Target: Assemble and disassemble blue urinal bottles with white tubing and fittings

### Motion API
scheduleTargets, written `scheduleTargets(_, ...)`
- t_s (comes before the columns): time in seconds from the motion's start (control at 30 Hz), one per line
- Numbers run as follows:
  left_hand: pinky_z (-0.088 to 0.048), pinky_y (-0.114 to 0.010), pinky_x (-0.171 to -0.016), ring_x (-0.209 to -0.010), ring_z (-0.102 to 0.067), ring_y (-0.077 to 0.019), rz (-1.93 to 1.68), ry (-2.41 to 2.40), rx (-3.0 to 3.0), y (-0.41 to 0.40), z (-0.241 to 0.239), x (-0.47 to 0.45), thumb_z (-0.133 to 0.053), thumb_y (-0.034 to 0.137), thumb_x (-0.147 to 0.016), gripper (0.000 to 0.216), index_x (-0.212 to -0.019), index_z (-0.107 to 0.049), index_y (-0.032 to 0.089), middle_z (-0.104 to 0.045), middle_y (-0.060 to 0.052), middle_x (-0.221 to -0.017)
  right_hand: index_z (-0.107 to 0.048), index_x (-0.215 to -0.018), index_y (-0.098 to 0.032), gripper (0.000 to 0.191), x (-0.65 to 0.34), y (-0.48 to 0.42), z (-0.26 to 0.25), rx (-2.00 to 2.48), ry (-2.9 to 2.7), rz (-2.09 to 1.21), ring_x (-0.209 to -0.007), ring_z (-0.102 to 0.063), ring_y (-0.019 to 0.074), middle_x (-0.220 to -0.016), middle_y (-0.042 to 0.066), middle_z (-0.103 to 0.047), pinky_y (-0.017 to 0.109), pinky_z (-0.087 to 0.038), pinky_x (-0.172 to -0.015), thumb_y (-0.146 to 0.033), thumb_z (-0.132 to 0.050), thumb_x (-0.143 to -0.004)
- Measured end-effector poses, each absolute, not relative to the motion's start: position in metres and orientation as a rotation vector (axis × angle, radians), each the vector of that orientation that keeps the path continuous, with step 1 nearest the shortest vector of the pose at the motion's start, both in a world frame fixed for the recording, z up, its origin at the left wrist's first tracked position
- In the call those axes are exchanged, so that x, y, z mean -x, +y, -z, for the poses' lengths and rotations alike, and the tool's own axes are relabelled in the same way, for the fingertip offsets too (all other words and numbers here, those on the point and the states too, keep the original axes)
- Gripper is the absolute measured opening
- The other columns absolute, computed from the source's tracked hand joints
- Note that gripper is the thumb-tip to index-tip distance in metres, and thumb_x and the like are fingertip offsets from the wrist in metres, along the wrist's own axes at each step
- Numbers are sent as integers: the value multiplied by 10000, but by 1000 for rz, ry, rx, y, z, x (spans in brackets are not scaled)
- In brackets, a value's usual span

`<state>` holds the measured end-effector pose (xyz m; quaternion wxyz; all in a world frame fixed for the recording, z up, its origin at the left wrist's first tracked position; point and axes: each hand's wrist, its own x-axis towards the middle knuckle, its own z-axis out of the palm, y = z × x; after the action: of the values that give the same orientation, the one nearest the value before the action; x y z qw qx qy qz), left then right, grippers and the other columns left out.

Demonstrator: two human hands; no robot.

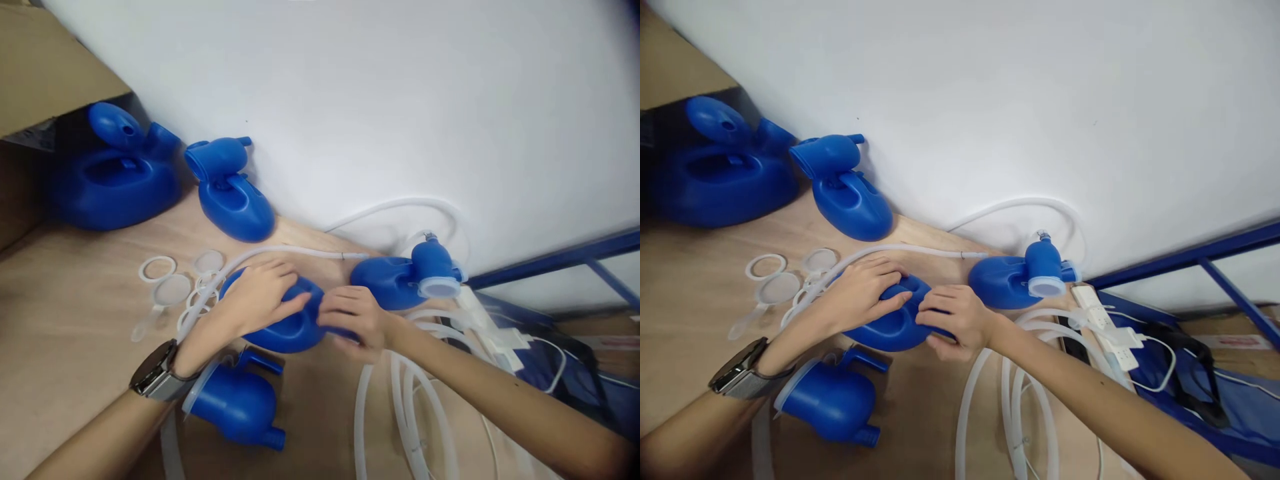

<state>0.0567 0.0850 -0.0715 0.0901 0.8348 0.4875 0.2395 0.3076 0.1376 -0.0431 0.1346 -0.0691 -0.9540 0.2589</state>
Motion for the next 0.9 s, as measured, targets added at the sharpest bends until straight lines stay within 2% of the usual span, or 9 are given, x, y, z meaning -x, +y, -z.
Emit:
scheduleTargets(0.13,-506,-437,-983,-1042,-681,-295,-707,1452,-2518,85,72,-57,-485,521,-1073,464,-903,-729,165,-739,-112,-1044,-745,-927,-211,278,-299,116,44,794,-2244,-1048,-881,-697,214,-937,81,-757,376,-555,-854,-352,-509,-972)
scheduleTargets(0.27,-500,-422,-944,-1036,-680,-297,-700,1482,-2540,84,71,-56,-469,546,-1077,485,-892,-712,170,-733,-109,-1015,-707,-801,-194,317,-285,103,59,1283,-1522,-1320,-845,-691,199,-860,57,-736,328,-556,-822,-465,-587,-913)
scheduleTargets(0.4,-488,-391,-872,-978,-681,-281,-753,1485,-2502,84,74,-55,-501,563,-1062,477,-857,-701,181,-732,-90,-979,-725,-942,-185,491,-282,108,70,1366,-1272,-1300,-954,-708,214,-1033,93,-757,324,-573,-831,-649,-583,-865)
scheduleTargets(0.53,-469,-364,-858,-985,-677,-266,-798,1480,-2451,84,77,-51,-524,570,-1052,460,-859,-697,190,-741,-78,-1008,-707,-1152,-197,707,-313,100,65,1365,-1319,-1185,-1147,-675,255,-1179,121,-729,407,-546,-1011,-798,-440,-891)
scheduleTargets(0.6,-463,-355,-859,-991,-677,-261,-791,1476,-2437,84,78,-50,-527,571,-1051,454,-863,-693,192,-746,-75,-1011,-729,-1151,-208,621,-341,85,63,1383,-1459,-1089,-1308,-586,278,-1274,118,-693,452,-418,-1202,-744,-610,-860)
scheduleTargets(0.63,-461,-354,-860,-994,-678,-261,-784,1472,-2432,84,78,-50,-527,573,-1051,454,-866,-690,193,-747,-74,-1011,-728,-1209,-233,599,-356,76,65,1433,-1718,-945,-1389,-520,281,-1367,109,-652,479,-337,-1269,-724,-595,-893)
scheduleTargets(0.73,-457,-357,-854,-996,-681,-264,-784,1458,-2417,83,76,-50,-521,580,-1053,456,-876,-685,193,-749,-70,-1012,-513,-1544,-275,761,-394,51,78,1600,-2254,-790,-1558,-347,319,-1638,113,-439,559,-266,-1310,-652,-656,-899)
scheduleTargets(0.8,-454,-359,-841,-987,-683,-266,-802,1462,-2402,83,74,-51,-526,582,-1051,455,-877,-684,192,-749,-67,-1010,-425,-1606,-278,811,-407,41,89,1669,-2472,-726,-1557,-366,341,-1632,127,-458,607,-266,-1300,-577,-693,-901)
scheduleTargets(0.9,-452,-356,-825,-967,-681,-263,-823,1465,-2393,82,74,-51,-530,578,-1050,451,-877,-688,192,-751,-67,-1006,-453,-1580,-281,629,-410,36,90,1650,-2514,-591,-1363,-593,298,-1482,113,-620,599,-354,-1252,-454,-596,-992)
